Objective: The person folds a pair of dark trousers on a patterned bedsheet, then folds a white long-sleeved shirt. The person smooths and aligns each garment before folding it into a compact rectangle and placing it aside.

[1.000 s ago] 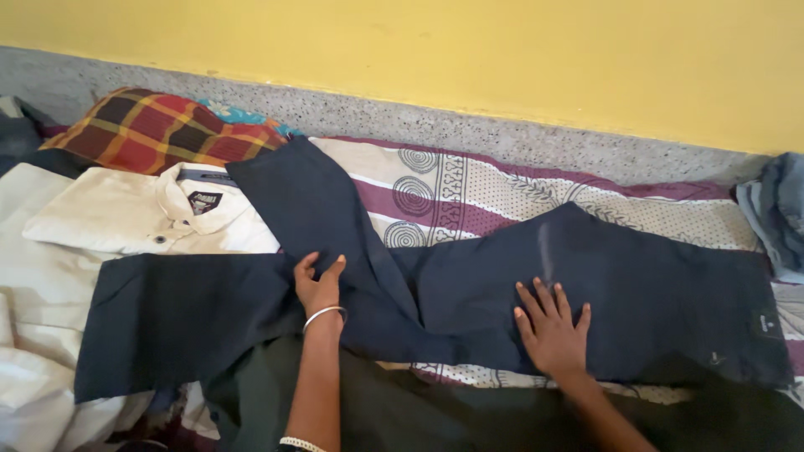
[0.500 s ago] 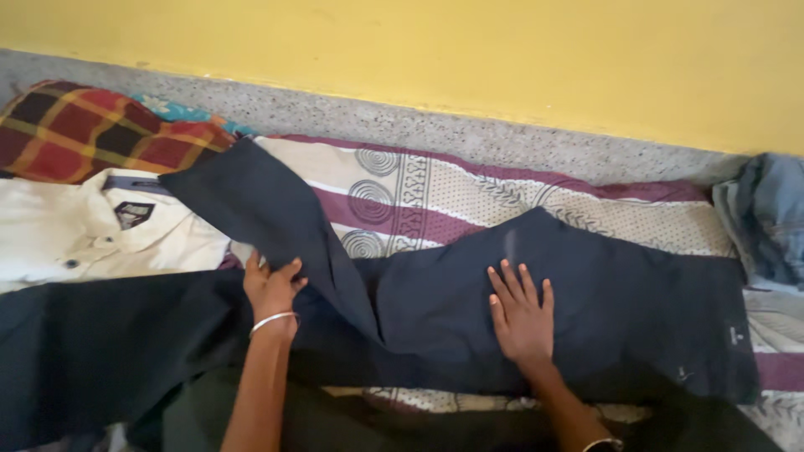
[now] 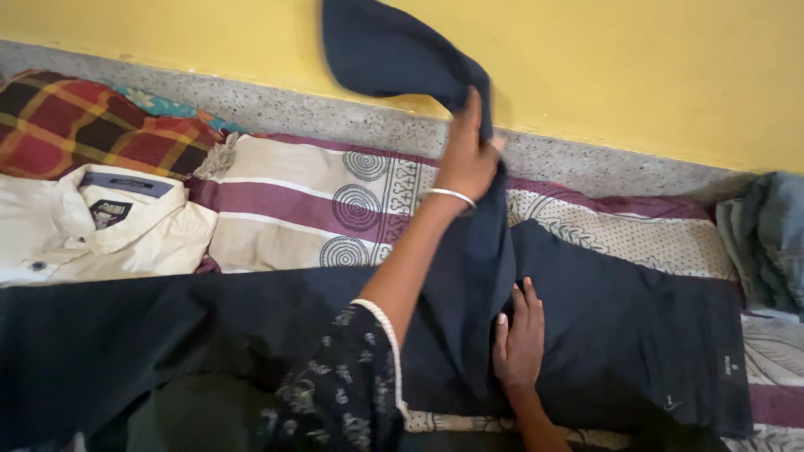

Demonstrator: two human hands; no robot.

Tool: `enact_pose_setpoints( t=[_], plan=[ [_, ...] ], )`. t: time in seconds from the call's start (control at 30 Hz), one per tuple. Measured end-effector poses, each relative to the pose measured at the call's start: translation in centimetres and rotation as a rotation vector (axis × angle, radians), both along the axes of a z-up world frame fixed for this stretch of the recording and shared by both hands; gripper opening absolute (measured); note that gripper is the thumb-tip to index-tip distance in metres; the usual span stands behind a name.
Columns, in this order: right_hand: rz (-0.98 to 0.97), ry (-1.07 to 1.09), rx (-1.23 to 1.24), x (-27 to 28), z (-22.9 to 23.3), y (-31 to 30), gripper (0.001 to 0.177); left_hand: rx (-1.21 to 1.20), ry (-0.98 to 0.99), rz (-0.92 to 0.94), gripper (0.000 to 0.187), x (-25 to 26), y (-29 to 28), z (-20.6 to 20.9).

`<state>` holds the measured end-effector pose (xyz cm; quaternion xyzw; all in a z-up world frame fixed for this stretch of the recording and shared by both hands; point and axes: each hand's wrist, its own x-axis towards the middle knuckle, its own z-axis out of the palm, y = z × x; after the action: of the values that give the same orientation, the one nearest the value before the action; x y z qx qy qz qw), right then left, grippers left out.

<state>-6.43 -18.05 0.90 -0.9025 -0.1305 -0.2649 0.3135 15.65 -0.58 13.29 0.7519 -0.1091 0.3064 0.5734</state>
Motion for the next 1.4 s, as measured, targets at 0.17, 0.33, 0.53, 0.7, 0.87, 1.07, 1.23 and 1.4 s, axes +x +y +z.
enact_pose_setpoints(
  t=[0.17,0.33,0.53,0.7,0.87,1.07,1.23,1.4],
  plan=[
    [0.003,0.013,0.040,0.4,0.0,0.0,0.050,0.122,0.170,-0.251,0.051,-6.8,2.2,-7.8],
    [-0.009,0.000,-0.066,0.2,-1.2,-0.4,0.050,0.394,0.333,-0.221,0.037,-19.7,15.9,-10.9],
    [-0.008,0.004,-0.256,2.1,-4.6,-1.9,0.059,0.459,0.437,-0.052,0.036,-33.1,29.8,-6.4],
    [-0.042,-0.065,-0.314,4.1,-6.1,-2.1,0.053,0.592,0.311,0.317,0.031,-41.7,38.0,-3.5],
    [-0.138,0.234,-0.084,2.9,-0.7,1.0,0.060,0.617,0.276,0.568,0.032,-47.5,44.8,-1.8],
    [0.094,-0.220,-0.340,-2.7,4.4,7.6,0.050,0.640,0.451,1.012,0.038,-48.4,47.2,-2.2],
    [0.387,-0.025,-0.408,-2.8,1.3,11.6,0.051,0.435,0.587,0.947,0.053,-46.5,47.7,-3.2],
    [0.246,0.133,-0.593,-1.8,-2.8,12.0,0.059,0.516,0.479,0.935,0.040,-44.5,49.7,0.8]
  ],
)
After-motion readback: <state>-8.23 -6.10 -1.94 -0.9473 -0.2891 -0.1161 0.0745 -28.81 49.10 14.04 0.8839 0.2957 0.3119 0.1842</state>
